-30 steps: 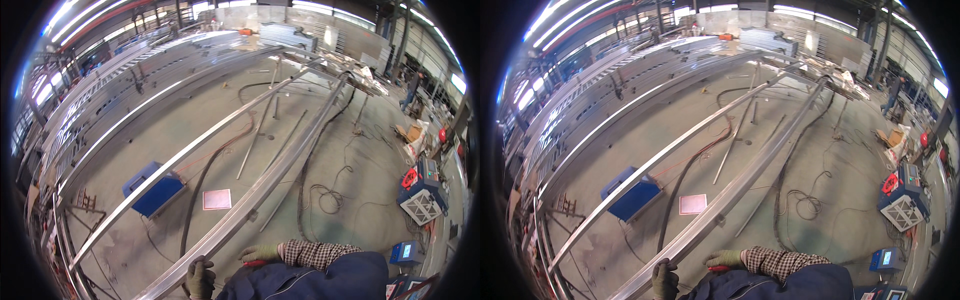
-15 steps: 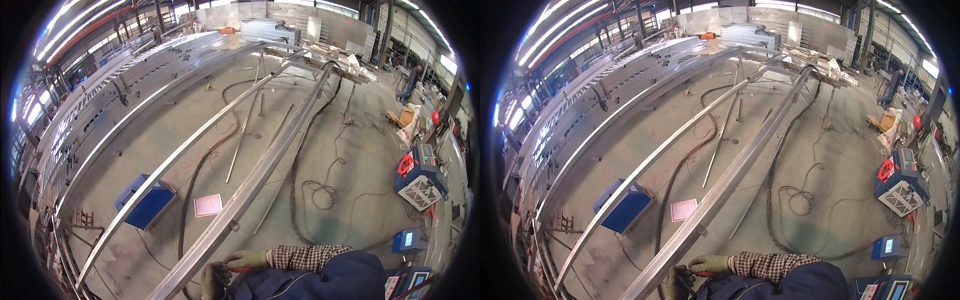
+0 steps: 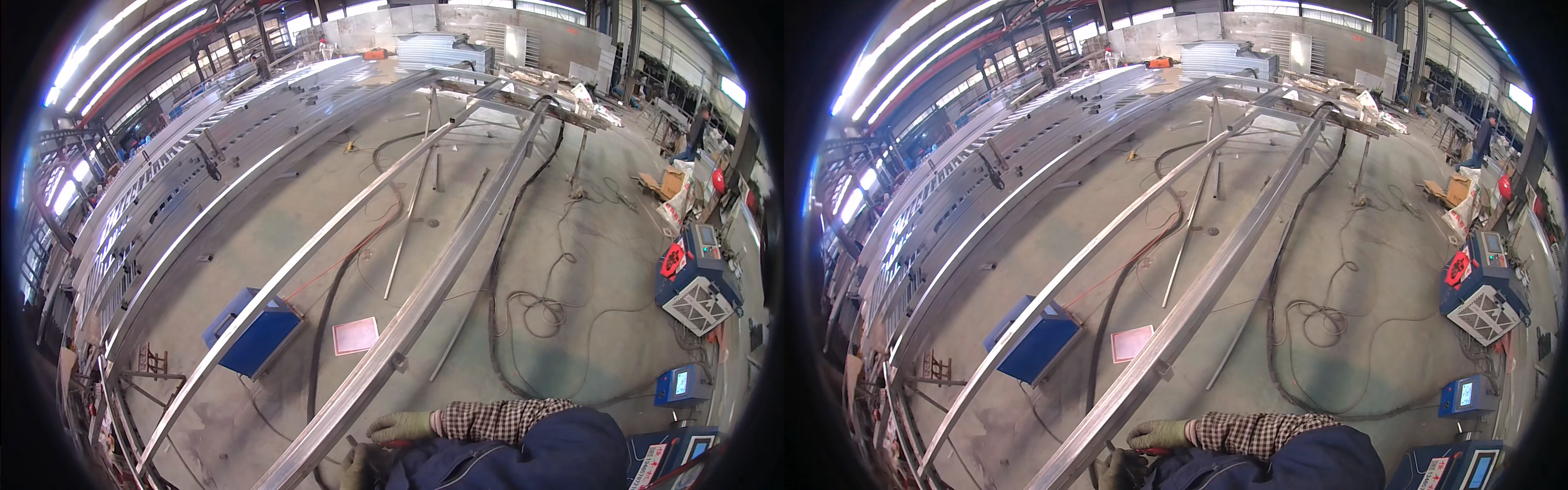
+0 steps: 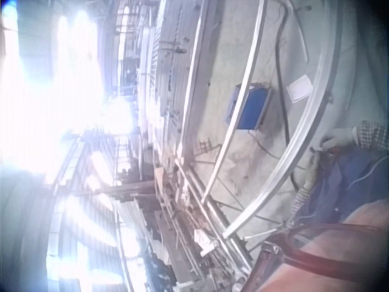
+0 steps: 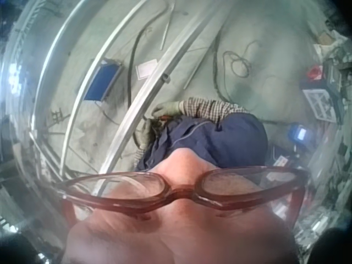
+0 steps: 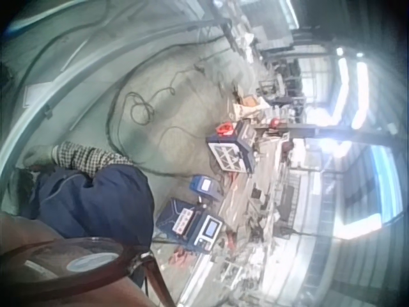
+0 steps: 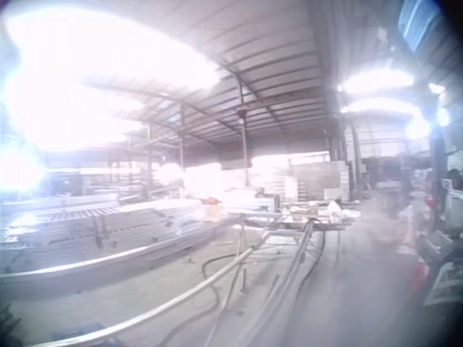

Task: The person aligns and welds metal frame components using a handheld welding torch, then measures the assembled frame with a tape measure. The person repeatedly positions metal bars, applies welds at joints, and checks dimensions before moving to the next section.

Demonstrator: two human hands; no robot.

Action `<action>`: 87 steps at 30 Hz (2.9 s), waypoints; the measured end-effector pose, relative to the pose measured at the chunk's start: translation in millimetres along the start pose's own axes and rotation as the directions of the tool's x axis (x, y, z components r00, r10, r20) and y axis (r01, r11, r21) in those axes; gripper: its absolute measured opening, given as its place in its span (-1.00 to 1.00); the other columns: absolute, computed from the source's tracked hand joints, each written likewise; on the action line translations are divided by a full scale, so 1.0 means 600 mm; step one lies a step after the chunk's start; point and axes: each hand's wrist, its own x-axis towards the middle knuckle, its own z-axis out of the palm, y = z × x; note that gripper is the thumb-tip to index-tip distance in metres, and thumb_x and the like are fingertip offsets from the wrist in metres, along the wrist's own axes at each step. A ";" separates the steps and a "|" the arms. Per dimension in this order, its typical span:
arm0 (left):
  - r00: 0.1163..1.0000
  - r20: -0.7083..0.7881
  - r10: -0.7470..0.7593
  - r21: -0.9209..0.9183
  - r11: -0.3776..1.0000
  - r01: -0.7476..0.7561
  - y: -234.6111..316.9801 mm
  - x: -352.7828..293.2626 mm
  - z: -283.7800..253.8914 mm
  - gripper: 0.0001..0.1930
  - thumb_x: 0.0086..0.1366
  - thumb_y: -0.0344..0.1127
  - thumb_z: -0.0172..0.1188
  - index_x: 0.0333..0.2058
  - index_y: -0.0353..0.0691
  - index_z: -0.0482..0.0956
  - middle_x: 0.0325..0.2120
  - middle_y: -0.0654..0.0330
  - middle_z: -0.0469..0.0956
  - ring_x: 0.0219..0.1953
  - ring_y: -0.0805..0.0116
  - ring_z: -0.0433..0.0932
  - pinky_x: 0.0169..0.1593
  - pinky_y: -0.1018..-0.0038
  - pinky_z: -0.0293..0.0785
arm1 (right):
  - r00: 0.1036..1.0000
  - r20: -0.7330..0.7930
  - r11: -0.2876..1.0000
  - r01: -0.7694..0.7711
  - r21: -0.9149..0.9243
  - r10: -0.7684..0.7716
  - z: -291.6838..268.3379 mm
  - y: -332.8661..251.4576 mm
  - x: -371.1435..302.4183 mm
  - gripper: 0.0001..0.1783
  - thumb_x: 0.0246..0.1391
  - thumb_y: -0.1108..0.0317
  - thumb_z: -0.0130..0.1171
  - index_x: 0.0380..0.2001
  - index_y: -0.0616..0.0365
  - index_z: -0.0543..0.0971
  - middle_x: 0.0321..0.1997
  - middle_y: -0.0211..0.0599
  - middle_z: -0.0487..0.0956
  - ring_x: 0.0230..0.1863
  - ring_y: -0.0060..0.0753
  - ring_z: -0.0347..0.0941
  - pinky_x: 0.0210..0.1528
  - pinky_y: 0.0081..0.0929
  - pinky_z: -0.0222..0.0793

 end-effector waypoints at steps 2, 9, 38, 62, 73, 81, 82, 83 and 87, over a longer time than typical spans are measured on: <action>1.000 -0.017 -0.017 -0.057 0.998 0.016 -0.026 0.006 -0.014 -0.53 0.67 0.07 0.14 0.03 -0.31 0.69 -0.23 0.11 0.76 -0.30 0.34 0.70 -0.24 0.45 0.59 | 1.000 -0.010 0.999 0.009 -0.052 -0.010 0.004 -0.001 0.004 -0.43 0.48 -0.07 0.26 0.31 0.10 0.63 0.17 -0.33 0.72 0.21 -0.42 0.59 0.33 -0.37 0.49; 0.998 0.067 -0.013 -0.079 0.997 0.018 -0.016 0.001 -0.027 -0.62 0.66 -0.05 0.19 -0.01 -0.31 0.71 -0.21 0.11 0.76 -0.21 0.31 0.69 -0.09 0.37 0.62 | 1.000 0.011 0.999 0.001 -0.039 -0.001 0.011 -0.008 0.011 -0.43 0.48 -0.08 0.27 0.30 0.12 0.65 0.19 -0.31 0.72 0.24 -0.41 0.58 0.35 -0.35 0.47; 0.996 0.093 -0.002 -0.067 0.998 0.008 0.004 -0.004 -0.006 -0.65 0.68 -0.10 0.19 0.00 -0.32 0.73 -0.16 0.16 0.77 -0.16 0.36 0.68 -0.05 0.42 0.60 | 0.999 -0.033 0.999 -0.032 -0.010 0.032 0.009 0.007 0.010 -0.42 0.47 -0.09 0.29 0.31 0.09 0.65 0.23 -0.27 0.70 0.25 -0.39 0.58 0.35 -0.35 0.48; 0.992 0.124 -0.037 -0.046 0.998 0.043 -0.020 0.004 0.005 -0.57 0.69 -0.04 0.16 0.05 -0.38 0.69 -0.10 0.07 0.78 -0.09 0.27 0.73 0.01 0.37 0.64 | 1.000 0.026 0.993 -0.002 -0.118 0.005 -0.005 0.003 -0.021 -0.40 0.55 -0.08 0.19 0.41 0.09 0.58 0.37 -0.21 0.65 0.44 -0.32 0.49 0.54 -0.30 0.33; 0.985 -0.018 0.174 0.155 0.973 -0.169 -0.051 -0.013 0.030 -0.62 0.60 -0.16 0.25 0.15 -0.36 0.66 -0.10 0.05 0.78 -0.07 0.21 0.75 0.02 0.32 0.69 | 0.999 0.037 0.991 -0.022 -0.135 0.028 -0.010 0.022 -0.018 -0.46 0.54 -0.05 0.22 0.33 0.10 0.63 0.22 -0.34 0.72 0.26 -0.45 0.58 0.38 -0.38 0.46; 0.979 -0.199 -0.040 -0.375 0.926 -0.038 -0.021 -0.137 0.093 -0.50 0.69 0.08 0.09 0.28 -0.23 0.58 -0.02 0.16 0.75 -0.12 0.40 0.73 -0.03 0.46 0.68 | 0.939 0.223 0.952 -0.212 -0.219 0.260 0.007 -0.012 0.008 -0.31 0.54 -0.10 0.20 0.41 0.25 0.55 0.28 -0.15 0.68 0.28 -0.40 0.59 0.35 -0.40 0.49; 0.978 -0.205 -0.037 -0.380 0.924 -0.045 -0.024 -0.151 0.092 -0.48 0.70 0.07 0.07 0.30 -0.26 0.56 0.03 0.14 0.74 -0.05 0.39 0.74 0.01 0.47 0.68 | 0.920 0.282 0.947 -0.205 -0.247 0.273 0.019 -0.014 0.014 -0.33 0.54 -0.08 0.20 0.41 0.26 0.55 0.27 -0.15 0.69 0.26 -0.40 0.59 0.34 -0.41 0.50; 0.979 -0.204 -0.004 -0.381 0.921 -0.076 -0.027 -0.164 0.086 -0.46 0.71 0.07 0.05 0.33 -0.28 0.54 0.08 0.12 0.73 0.02 0.38 0.74 0.05 0.47 0.68 | 0.915 0.284 0.935 -0.202 -0.291 0.287 0.030 -0.018 0.020 -0.34 0.54 -0.06 0.21 0.41 0.26 0.55 0.25 -0.14 0.69 0.24 -0.40 0.60 0.33 -0.42 0.51; 0.914 -0.386 -0.126 -0.433 0.900 -0.059 -0.046 -0.232 0.074 -0.44 0.67 0.14 0.10 0.30 -0.23 0.55 -0.01 0.18 0.73 -0.26 0.52 0.66 -0.24 0.59 0.57 | 0.880 0.325 0.906 -0.224 -0.358 0.346 0.109 -0.028 0.040 -0.42 0.54 0.03 0.25 0.37 0.25 0.57 0.19 -0.20 0.69 0.11 -0.45 0.62 0.19 -0.47 0.57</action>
